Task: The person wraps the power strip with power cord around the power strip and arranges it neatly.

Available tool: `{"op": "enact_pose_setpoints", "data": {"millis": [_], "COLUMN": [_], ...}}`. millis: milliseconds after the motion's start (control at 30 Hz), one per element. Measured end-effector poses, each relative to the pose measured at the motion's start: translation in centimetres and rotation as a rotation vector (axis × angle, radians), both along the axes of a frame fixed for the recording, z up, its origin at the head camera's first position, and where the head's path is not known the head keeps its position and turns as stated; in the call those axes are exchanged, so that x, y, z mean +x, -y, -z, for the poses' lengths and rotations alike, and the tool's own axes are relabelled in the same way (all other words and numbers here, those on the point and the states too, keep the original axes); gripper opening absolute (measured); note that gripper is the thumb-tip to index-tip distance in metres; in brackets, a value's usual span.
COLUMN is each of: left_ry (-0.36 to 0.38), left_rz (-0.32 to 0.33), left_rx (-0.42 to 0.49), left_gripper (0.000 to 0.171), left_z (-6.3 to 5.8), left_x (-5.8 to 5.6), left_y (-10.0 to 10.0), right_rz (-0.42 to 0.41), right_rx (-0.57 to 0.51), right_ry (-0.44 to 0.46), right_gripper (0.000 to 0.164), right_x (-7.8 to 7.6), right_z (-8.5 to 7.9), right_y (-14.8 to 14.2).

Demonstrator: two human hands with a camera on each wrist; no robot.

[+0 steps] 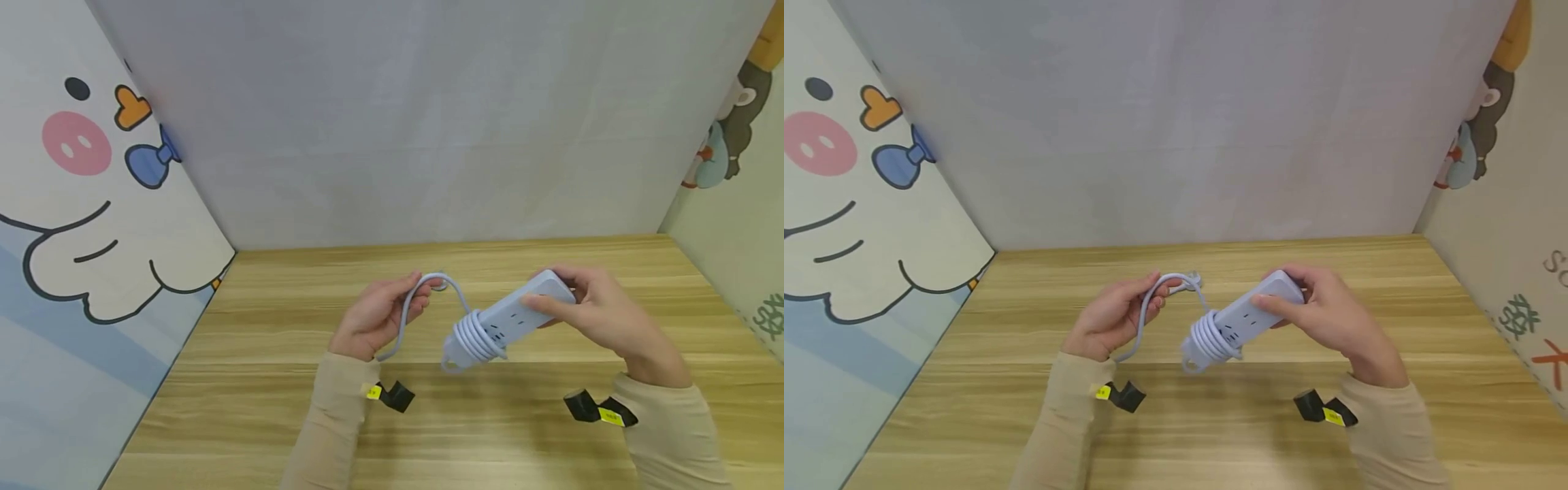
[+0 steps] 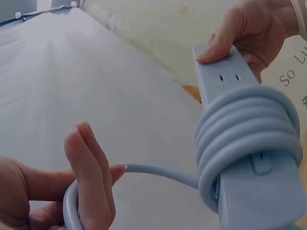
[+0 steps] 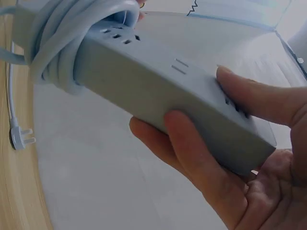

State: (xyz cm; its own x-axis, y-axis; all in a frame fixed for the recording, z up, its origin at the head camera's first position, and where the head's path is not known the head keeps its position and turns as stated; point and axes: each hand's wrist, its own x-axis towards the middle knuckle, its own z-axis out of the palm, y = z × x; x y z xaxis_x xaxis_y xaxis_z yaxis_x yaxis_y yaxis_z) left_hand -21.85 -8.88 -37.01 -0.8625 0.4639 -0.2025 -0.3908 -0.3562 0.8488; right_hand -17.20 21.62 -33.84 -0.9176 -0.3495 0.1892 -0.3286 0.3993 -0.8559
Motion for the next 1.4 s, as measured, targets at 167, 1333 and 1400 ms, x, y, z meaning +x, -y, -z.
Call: {"op": "enact_pose_setpoints", "data": {"millis": [167,1333,1400], "left_ry": [-0.020,-0.492,-0.495], "left_rz": [0.004,0.004,0.028], "left_rx": [0.028,-0.167,-0.173], "left_gripper": [0.042,0.035,0.035], "left_z": [-0.5,-1.0,-1.1], "left_x": [0.6,2.9,3.1], "left_y": [-0.9,-4.3,-4.7], "right_rz": [0.077,0.313,0.368], "right_rx": [0.111,0.087,0.026], "right_ry": [-0.044,-0.450,-0.489], "right_gripper": [0.028,0.026,0.027], "right_x": [0.1,-0.6,-0.7], "right_z": [0.1,1.3,1.6], "right_y": [0.9,4.0,4.2]}}
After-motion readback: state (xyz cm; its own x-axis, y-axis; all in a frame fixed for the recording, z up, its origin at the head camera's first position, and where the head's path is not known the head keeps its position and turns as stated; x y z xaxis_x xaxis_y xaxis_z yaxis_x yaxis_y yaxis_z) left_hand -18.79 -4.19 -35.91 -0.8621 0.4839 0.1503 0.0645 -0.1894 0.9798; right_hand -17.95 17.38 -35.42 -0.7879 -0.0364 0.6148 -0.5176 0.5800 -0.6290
